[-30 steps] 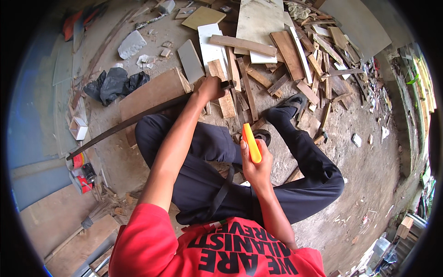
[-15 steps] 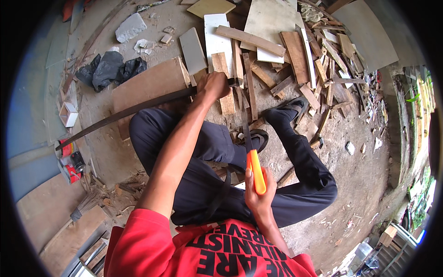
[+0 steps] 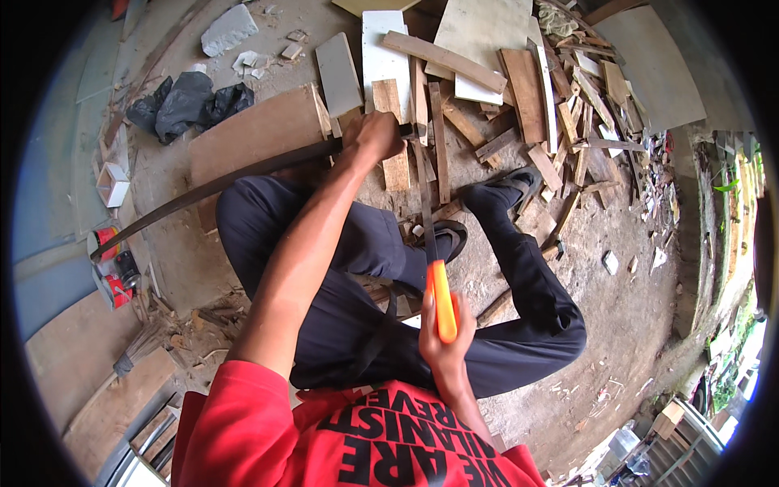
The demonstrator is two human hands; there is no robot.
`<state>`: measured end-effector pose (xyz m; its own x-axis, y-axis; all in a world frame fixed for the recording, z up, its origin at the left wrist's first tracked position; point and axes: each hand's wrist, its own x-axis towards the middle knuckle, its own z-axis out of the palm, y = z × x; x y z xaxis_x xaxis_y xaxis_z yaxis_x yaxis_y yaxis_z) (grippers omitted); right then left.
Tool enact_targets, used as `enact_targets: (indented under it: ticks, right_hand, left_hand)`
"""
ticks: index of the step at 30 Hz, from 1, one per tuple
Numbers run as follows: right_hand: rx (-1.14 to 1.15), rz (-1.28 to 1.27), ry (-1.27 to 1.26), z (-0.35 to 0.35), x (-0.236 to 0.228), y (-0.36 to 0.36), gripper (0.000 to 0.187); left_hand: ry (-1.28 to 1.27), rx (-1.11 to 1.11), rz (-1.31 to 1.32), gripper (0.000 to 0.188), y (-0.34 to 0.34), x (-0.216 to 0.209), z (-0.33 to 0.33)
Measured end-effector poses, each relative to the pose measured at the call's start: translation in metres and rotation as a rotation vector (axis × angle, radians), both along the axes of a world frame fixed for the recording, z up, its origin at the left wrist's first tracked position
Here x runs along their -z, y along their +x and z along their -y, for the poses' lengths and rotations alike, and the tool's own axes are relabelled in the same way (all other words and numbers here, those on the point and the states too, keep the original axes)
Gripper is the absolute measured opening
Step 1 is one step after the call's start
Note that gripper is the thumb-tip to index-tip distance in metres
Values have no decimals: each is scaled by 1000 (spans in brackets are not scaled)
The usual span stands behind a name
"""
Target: The person sits cross-legged on the floor and uses a hand saw to cut a small piece of wood held between their legs. They repeatedly saw back and forth, adjusting the wood occasionally, while surrounded by scattered wood scraps and debris.
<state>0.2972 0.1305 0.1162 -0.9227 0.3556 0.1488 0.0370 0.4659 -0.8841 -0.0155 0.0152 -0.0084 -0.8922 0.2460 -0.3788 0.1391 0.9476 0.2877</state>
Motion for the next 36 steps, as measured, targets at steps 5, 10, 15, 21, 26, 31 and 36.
enact_targets:
  ticks: [5,10,15,21,26,31,36]
  right_hand:
    - [24,124,-40,-8,-5,17,17]
    - [41,-31,-61,-1,16,-96,17]
    - [-9,0,-62,2,20,-48,18]
    - [-5,92,-8,-10,11,18,16]
    - [36,-19,-142,-5,25,-110,20]
    - [8,-54,-98,-3,30,-83,18]
    - [-22,60,2,-16,22,19,15]
  left_hand:
    - [-12,73,-27,15,6,-6,-7]
    - [-98,301,-125,17,8,-20,-9]
    - [-35,69,-16,17,13,-35,-5]
    - [-7,50,-57,17,11,-9,4]
    - [-126,156,-52,17,14,-39,-15]
    - [-39,123,-117,18,14,-19,-4]
    - [-19,30,-60,18,5,6,-3]
